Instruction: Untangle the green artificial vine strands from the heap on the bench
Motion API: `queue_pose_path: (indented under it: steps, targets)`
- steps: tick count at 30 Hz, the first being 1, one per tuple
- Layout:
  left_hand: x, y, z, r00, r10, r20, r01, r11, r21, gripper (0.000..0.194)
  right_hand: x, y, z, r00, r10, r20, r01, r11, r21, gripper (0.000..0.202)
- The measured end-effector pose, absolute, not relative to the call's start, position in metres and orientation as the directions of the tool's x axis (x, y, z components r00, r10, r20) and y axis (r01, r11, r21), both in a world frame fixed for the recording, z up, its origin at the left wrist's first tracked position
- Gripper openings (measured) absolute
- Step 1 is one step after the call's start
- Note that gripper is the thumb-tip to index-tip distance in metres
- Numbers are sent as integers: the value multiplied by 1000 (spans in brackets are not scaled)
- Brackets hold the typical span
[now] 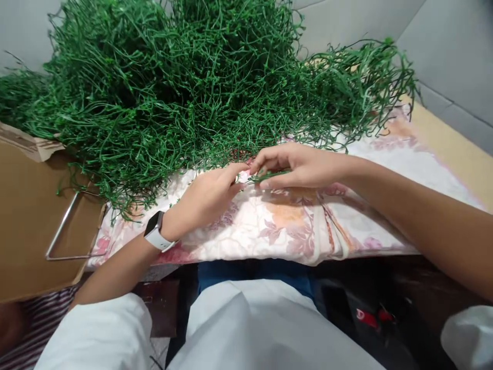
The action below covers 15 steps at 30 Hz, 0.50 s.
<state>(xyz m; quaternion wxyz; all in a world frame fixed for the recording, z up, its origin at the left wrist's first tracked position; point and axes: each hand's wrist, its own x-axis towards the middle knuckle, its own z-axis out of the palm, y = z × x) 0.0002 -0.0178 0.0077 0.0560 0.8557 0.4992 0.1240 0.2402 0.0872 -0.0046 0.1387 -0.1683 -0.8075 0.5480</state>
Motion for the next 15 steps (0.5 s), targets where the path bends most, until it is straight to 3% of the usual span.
queue_pose_path:
  steps: [2,6,9,15]
  targets:
    - [-5,-19,7,485,845,226,823,-528,210,36,244,90,-3,-901,433,31,121,321,-939,30]
    - [-11,-18,2,537,792,289,784,-596,175,48,242,88,-2,-885,462,52,101,299,-949,39]
    - [-12,-17,-3,568,751,336,757,-637,144,46,239,83,-3,-873,481,84,50,259,-965,38]
    - [-12,-16,-4,514,728,453,762,-631,149,37,236,75,-3,-827,562,26,-4,40,-999,41]
